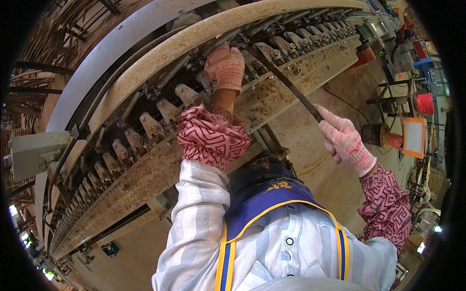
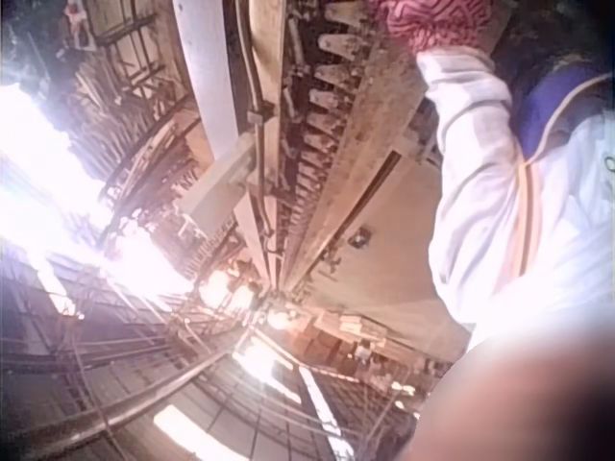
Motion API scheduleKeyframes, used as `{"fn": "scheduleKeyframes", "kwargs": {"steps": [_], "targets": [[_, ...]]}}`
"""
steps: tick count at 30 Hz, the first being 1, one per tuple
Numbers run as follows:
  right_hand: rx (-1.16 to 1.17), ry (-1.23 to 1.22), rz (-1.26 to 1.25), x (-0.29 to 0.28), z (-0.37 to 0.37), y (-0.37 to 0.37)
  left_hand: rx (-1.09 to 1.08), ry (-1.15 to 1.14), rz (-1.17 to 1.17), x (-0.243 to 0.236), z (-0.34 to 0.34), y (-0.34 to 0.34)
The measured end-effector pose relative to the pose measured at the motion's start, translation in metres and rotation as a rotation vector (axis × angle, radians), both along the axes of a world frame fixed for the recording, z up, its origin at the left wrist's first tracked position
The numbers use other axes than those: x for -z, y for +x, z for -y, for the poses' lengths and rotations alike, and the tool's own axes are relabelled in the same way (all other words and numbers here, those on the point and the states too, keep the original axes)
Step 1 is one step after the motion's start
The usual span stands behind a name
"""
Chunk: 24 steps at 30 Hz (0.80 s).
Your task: The person uses a long metal rod to adjust a series of metal components on a large industrial machine. They repeatedly insert and rotate the rod at different points along the machine's curved frame. At the end, they pick up a small dark cylindrical object and hold it up to the camera.
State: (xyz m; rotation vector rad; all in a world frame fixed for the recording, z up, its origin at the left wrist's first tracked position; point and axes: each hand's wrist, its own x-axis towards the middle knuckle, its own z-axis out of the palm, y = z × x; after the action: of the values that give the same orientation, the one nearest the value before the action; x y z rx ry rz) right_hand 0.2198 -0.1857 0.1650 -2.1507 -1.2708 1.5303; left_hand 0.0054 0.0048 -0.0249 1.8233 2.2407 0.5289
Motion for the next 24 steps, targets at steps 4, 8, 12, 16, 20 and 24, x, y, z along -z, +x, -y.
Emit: {"fn": "scheduleKeyframes", "kwargs": {"steps": [4,8,12,16,20,24], "targets": [[-0.014,0.001,-0.007,-0.001,-0.001,0.0,0.048,-0.099,0.017,-0.009,-0.003,0.002],[-0.044,0.005,0.013,-0.003,-0.001,-0.001,-0.231,-0.164,-0.142,0.006,-0.016,0.018],[-0.051,0.008,0.022,-0.002,-0.003,-0.002,-0.218,-0.075,-0.252,0.035,-0.021,0.023],[-0.076,0.021,0.074,-0.008,-0.002,-0.005,-0.074,-0.451,0.26,-0.045,-0.003,-0.001],[-0.035,-0.028,0.03,-0.017,-0.005,-0.014,-0.084,-0.351,0.246,-0.008,-0.017,-0.004],[0.01,-0.07,-0.001,-0.026,-0.005,-0.022,-0.131,-0.083,0.171,0.013,-0.015,0.004]]}}
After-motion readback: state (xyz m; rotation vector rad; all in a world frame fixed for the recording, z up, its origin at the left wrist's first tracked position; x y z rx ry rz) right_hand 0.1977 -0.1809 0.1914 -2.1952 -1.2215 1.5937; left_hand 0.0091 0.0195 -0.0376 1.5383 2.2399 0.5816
